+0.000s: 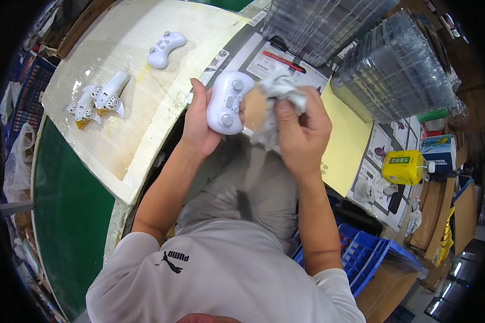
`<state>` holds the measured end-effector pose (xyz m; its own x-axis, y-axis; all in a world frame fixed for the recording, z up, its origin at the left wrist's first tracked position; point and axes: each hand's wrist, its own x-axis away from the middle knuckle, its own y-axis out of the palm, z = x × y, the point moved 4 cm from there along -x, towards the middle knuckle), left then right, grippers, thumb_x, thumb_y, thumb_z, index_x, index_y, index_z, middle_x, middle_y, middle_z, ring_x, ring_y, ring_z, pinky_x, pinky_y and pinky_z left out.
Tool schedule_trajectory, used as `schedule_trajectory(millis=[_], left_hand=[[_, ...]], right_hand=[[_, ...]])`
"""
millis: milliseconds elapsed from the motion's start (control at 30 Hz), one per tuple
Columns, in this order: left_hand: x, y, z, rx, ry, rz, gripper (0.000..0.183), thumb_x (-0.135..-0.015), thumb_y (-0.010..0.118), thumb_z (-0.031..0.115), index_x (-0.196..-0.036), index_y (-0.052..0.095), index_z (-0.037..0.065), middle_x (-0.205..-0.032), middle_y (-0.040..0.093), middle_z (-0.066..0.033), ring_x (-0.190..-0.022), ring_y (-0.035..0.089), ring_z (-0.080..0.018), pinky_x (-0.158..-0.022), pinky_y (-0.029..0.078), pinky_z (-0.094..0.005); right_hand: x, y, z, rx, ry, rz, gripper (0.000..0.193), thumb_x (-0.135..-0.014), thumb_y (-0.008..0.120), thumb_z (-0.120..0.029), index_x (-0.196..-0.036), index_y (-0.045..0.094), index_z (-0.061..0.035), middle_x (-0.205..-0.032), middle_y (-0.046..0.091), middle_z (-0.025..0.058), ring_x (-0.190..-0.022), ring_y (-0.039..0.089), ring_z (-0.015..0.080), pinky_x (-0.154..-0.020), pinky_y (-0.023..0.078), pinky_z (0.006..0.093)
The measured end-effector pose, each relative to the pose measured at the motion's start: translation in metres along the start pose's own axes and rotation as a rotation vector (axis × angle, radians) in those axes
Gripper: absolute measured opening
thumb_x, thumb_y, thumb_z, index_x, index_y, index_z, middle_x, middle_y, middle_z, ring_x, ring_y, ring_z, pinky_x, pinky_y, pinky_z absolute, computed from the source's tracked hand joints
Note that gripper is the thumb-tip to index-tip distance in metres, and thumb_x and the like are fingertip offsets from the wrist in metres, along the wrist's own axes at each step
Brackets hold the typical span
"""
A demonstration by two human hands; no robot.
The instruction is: The person wipes white game controllers with a cloth on a workbench, handling them one at a time and placing them on a tray. The person also uses a red pen to mark a yellow paper and briefly handles a cardboard box.
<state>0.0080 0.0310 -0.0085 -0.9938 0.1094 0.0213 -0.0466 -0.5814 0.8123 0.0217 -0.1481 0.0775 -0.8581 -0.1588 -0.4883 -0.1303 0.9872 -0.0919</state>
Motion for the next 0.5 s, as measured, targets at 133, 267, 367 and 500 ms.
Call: schedule_trajectory(millis=[133, 267, 367, 500], left_hand=[[0.010, 0.010, -0.006, 0.076, 0.024, 0.107, 0.085, -0.105, 0.023, 0.072, -0.147, 0.049, 0.004, -0.131, 0.064, -0.0116, -0.120, 0.065, -0.0227, -0.103, 0.053, -0.0402], [0.023, 0.019, -0.011, -0.188, 0.031, 0.164, 0.084, -0.107, 0.020, 0.069, -0.156, 0.040, 0.004, -0.146, 0.057, -0.0124, -0.133, 0.058, -0.0243, -0.112, 0.046, -0.0402], [0.022, 0.018, -0.019, -0.117, -0.030, 0.141, 0.086, -0.106, 0.019, 0.071, -0.157, 0.039, 0.004, -0.143, 0.059, -0.0118, -0.129, 0.060, -0.0236, -0.110, 0.048, -0.0407], [0.020, 0.000, -0.022, 0.037, -0.055, 0.165, 0.073, -0.110, 0.027, 0.064, -0.151, 0.045, 0.006, -0.138, 0.062, -0.0111, -0.125, 0.063, -0.0241, -0.106, 0.052, -0.0402]], right_hand=[[0.002, 0.035, 0.005, 0.463, -0.167, -0.303, 0.035, -0.085, 0.076, -0.020, -0.119, 0.076, -0.0097, -0.124, 0.063, 0.0203, -0.095, 0.066, 0.0321, -0.083, 0.053, 0.0382], [-0.007, 0.051, 0.044, 0.457, -0.042, -0.340, 0.032, -0.093, 0.069, -0.032, -0.110, 0.076, -0.0057, -0.124, 0.064, 0.0245, -0.094, 0.066, 0.0394, -0.080, 0.052, 0.0442], [-0.014, 0.045, 0.064, 0.440, 0.314, -0.378, 0.039, -0.096, 0.065, -0.038, -0.112, 0.073, -0.0038, -0.121, 0.064, 0.0264, -0.094, 0.066, 0.0416, -0.078, 0.051, 0.0486], [0.003, 0.049, 0.033, 0.553, 0.056, -0.404, 0.040, -0.097, 0.064, -0.043, -0.121, 0.073, -0.0125, -0.123, 0.065, 0.0226, -0.099, 0.070, 0.0403, -0.082, 0.055, 0.0499]])
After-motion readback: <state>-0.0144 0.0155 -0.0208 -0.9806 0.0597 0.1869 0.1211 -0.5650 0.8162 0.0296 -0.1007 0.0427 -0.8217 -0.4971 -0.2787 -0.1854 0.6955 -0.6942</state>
